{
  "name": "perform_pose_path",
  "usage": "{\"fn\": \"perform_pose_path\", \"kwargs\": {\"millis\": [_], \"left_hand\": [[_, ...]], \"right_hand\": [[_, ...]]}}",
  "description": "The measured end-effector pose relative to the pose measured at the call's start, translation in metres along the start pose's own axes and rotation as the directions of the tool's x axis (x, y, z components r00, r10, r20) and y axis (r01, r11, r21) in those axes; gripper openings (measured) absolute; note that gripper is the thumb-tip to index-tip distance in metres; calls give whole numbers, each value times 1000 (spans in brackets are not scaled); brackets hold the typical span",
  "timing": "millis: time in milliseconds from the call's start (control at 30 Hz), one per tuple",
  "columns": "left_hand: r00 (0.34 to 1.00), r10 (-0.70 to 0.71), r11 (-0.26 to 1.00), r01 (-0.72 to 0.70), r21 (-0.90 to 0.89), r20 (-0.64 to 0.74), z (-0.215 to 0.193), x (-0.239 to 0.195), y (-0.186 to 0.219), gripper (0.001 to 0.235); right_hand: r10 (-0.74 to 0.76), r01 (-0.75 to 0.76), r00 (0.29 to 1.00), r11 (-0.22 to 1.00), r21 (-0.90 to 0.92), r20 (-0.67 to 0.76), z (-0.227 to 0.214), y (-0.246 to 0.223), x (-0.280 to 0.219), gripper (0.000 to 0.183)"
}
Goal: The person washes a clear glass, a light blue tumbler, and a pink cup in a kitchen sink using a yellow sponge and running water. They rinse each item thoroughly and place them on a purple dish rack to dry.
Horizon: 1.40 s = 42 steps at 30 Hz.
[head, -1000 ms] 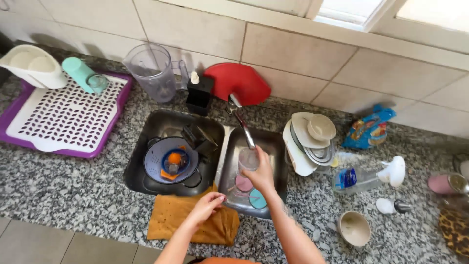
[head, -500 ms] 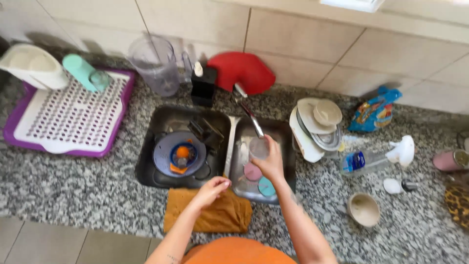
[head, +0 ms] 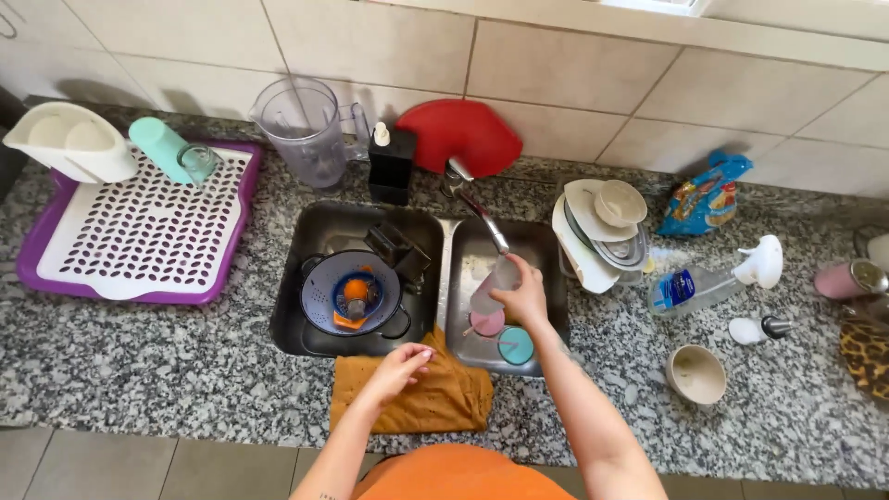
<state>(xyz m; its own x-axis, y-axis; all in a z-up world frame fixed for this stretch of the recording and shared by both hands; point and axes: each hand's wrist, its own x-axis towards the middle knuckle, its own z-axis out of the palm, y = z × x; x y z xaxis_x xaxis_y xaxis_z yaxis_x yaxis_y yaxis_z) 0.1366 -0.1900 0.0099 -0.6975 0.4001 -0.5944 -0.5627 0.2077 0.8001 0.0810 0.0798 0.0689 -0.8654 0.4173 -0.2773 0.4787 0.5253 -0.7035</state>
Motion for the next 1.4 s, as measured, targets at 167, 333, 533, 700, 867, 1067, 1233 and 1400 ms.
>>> {"fn": "perform_pose_path", "kwargs": {"millis": [167,333,533,700,867,1067,1233,1400], "left_hand": [[1000,27,1000,-27,-4,10,-3,-6,8,40],[1000,28,1000,-28,-5,9,-4,-12,2,41],[1000,24,999,-25,-27,-19,-1,-17,-1,39],[1000,25,999,-25,-31,-13,2,-17,-3,39],[1000,26,999,-27,-46,-13,3,-17,-2,39],[1000,21,998,-22,-54,-16,0,-21,1,39],[999,28,998,-29,-62,-29,-5,-19,-1,38],[1000,10,998,-11,-59,-19,-6,-23,5,37]], "right_hand": [[-37,33,999,992,-122,-25,10,-5,9,77],[-100,87,993,977,-194,-58,7,-19,-5,72],[10,-19,998,990,-141,-61,9,-11,2,74],[15,-25,996,993,-112,-88,9,-18,5,75],[48,-51,995,998,-28,-84,10,-20,17,77],[36,-39,996,999,-33,-87,8,-23,13,78],[63,-51,996,985,162,-68,22,12,28,79],[369,-543,791,54,838,488,20,19,-22,82]]}}
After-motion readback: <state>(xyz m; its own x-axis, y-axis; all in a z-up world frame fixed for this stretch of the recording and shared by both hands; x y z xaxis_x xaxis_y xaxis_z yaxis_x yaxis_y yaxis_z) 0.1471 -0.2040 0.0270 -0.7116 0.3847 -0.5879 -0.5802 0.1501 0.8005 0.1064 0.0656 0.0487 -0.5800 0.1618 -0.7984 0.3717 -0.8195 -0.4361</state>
